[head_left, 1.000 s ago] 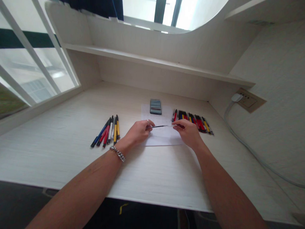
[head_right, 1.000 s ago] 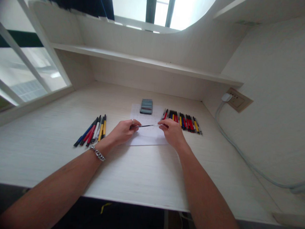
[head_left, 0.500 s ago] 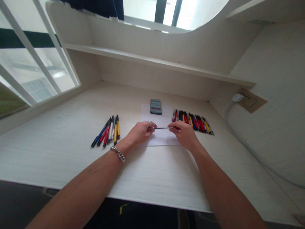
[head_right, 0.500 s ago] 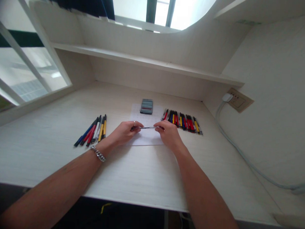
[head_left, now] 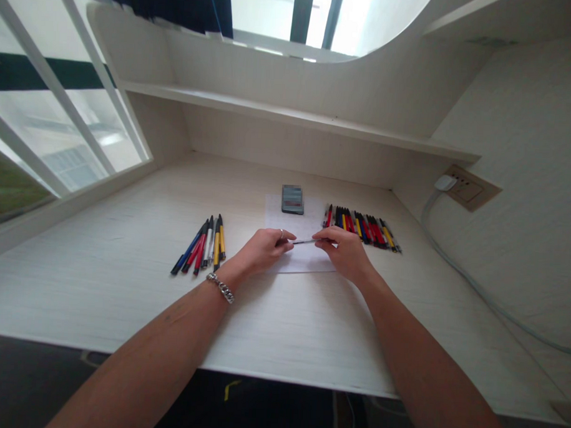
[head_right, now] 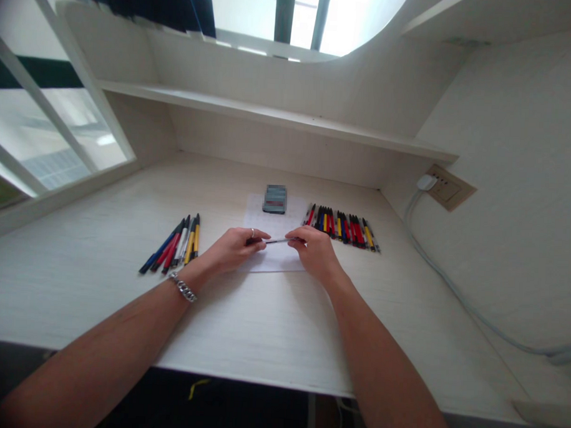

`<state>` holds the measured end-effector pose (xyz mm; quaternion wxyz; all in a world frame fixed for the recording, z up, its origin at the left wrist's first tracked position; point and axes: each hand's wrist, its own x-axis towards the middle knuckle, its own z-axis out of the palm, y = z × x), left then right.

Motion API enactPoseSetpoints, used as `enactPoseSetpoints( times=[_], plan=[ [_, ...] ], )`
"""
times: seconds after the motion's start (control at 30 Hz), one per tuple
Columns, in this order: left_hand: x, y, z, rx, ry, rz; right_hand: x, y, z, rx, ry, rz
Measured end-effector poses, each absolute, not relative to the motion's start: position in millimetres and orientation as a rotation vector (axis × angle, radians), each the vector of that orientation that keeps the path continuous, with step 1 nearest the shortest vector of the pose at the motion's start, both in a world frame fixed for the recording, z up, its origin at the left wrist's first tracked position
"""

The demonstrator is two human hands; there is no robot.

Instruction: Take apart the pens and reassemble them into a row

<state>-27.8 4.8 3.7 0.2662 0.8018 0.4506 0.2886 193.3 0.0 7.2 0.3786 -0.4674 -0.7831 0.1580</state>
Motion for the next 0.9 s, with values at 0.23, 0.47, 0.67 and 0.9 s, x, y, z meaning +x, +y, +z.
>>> enactPoseSetpoints(
  times=[0.23, 0.47, 0.67, 0.9],
  plan=[
    [-30, 7, 2, 2.155, 1.232, 0.842, 193, -1, 7, -1.260, -1.962, 0.550],
    [-29, 9, -3, 2.104, 1.228, 0.881, 186, 1, 0, -1.370, -1.922, 0.726],
    [-29, 10, -1, 2.187, 1.212, 0.812, 191, 4, -1, -1.340, -1.852, 0.836],
    [-29, 9, 1, 2.179, 1.218, 0.799, 198, 3, 4, -1.291, -1.886, 0.735]
  ],
)
